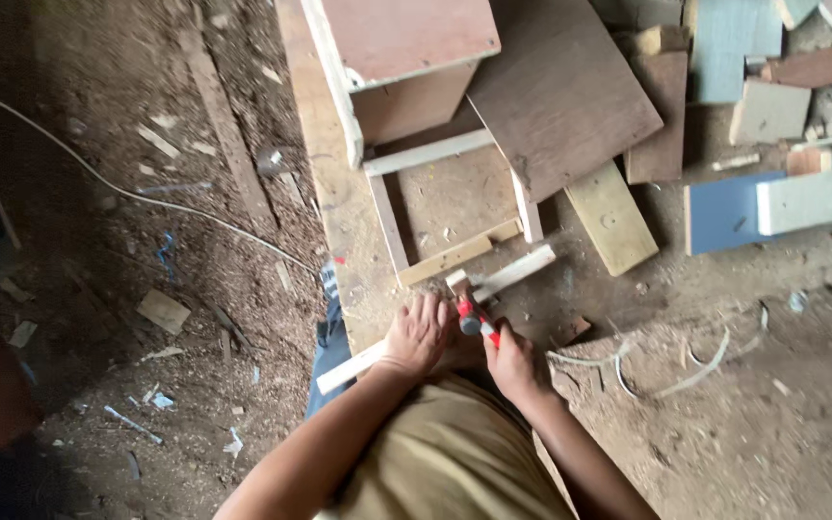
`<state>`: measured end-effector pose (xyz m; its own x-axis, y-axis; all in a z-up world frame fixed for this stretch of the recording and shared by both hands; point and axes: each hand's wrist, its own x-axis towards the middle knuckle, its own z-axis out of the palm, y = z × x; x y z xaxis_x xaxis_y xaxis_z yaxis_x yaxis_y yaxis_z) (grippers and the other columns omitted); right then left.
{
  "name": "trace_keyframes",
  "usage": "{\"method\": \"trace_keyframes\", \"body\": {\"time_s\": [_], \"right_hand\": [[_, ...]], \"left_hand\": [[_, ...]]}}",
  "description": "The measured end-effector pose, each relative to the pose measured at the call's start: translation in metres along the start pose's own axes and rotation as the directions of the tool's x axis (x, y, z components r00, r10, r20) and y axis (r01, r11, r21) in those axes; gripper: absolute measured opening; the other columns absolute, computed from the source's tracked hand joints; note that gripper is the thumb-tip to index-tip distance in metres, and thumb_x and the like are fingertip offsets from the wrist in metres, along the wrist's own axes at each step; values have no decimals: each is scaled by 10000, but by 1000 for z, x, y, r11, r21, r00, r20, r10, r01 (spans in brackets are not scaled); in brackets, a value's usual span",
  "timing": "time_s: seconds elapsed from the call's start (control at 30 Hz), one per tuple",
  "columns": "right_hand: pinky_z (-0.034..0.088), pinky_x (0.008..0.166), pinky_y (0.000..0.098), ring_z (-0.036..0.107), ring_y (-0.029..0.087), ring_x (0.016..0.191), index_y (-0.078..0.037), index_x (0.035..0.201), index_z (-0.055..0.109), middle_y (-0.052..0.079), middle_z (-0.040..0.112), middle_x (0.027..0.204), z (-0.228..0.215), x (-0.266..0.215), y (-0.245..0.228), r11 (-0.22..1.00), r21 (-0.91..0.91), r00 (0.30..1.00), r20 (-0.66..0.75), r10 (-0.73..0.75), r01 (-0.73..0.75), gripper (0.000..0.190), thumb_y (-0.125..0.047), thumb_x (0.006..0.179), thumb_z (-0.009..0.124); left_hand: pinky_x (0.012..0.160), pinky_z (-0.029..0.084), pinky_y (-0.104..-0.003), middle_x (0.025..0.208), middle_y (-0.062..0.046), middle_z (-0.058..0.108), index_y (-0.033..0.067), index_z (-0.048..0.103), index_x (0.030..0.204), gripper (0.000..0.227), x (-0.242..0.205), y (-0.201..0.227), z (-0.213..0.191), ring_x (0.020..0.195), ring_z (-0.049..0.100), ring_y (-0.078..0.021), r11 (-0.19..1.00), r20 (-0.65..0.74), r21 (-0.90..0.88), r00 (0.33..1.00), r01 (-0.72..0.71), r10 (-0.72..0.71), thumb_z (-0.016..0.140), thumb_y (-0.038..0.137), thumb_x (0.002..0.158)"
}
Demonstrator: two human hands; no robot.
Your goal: The person uses a hammer to repeatedly strike a small wooden block held against a larger wooden frame on a workbench. The person adjusts the block's position several times and continues hammering until the block is separated into smaller pieces.
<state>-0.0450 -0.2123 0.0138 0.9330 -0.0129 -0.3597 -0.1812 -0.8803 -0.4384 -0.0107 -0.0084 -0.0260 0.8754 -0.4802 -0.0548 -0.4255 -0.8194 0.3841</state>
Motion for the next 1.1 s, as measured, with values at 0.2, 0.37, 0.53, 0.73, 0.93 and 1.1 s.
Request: {"method": "trace_keyframes", "body": {"time_s": [0.2, 0.37, 0.53, 0.73, 0.93, 1.1], "right_hand": [[521, 574, 558, 676, 463, 664, -47, 1023, 643, 252, 678, 698, 5, -1, 6, 991, -113, 994, 80, 81, -72, 250, -287, 954, 628], [512, 523, 531, 671, 448, 609, -20, 996, 656, 244, 666, 692, 37, 15, 37, 999, 44, 997, -80, -7, 11, 262, -276, 946, 646], [516, 542, 499, 677, 415, 639, -28, 978, 658, 200, 686, 720, 36, 3, 45, 986, 165, 999, 12, -33, 31, 257, -281, 933, 675], [546, 608, 430, 679, 339, 682, -40, 1025, 663, 151, 681, 831, -18, -21, 27, 950, 137, 946, -208, -248, 280, 301, -299, 887, 731], [531, 594, 440, 674, 374, 707, -50, 1173, 666, 190, 688, 893, -9, -39, 43, 962, 117, 944, -252, -210, 245, 344, -287, 926, 700], [545, 555, 438, 718, 382, 691, -36, 1218, 636, 205, 728, 876, 4, -47, 52, 961, 215, 975, -178, -134, 172, 371, -289, 948, 671]], "left_hand": [[725, 480, -395, 1100, -111, 578, 37, 594, 1256, 416, -3, -3, 6, 1019, 578, -262, 999, 8, -39, 1000, 12, -11, 564, 253, 901], [731, 480, -396, 1159, -146, 580, 36, 580, 1230, 464, 17, -8, 7, 1018, 579, -263, 1000, -36, 19, 999, -5, 6, 576, 310, 856], [827, 470, -427, 1141, -148, 556, 47, 566, 1184, 401, 1, -5, 3, 1099, 551, -308, 994, 156, -98, 987, 44, -28, 580, 329, 899], [908, 456, -424, 1189, -136, 557, 40, 545, 1268, 443, -2, -5, -3, 1127, 549, -289, 998, 47, -53, 999, 28, -26, 591, 305, 916], [937, 446, -442, 1182, -158, 560, 18, 545, 1251, 483, 1, -1, -9, 1137, 542, -315, 988, 153, -146, 988, 56, -33, 602, 359, 914], [912, 463, -443, 1146, -162, 579, 0, 592, 1203, 450, 2, 3, -31, 1089, 556, -320, 989, 49, -148, 999, 16, -9, 640, 347, 920]]}}
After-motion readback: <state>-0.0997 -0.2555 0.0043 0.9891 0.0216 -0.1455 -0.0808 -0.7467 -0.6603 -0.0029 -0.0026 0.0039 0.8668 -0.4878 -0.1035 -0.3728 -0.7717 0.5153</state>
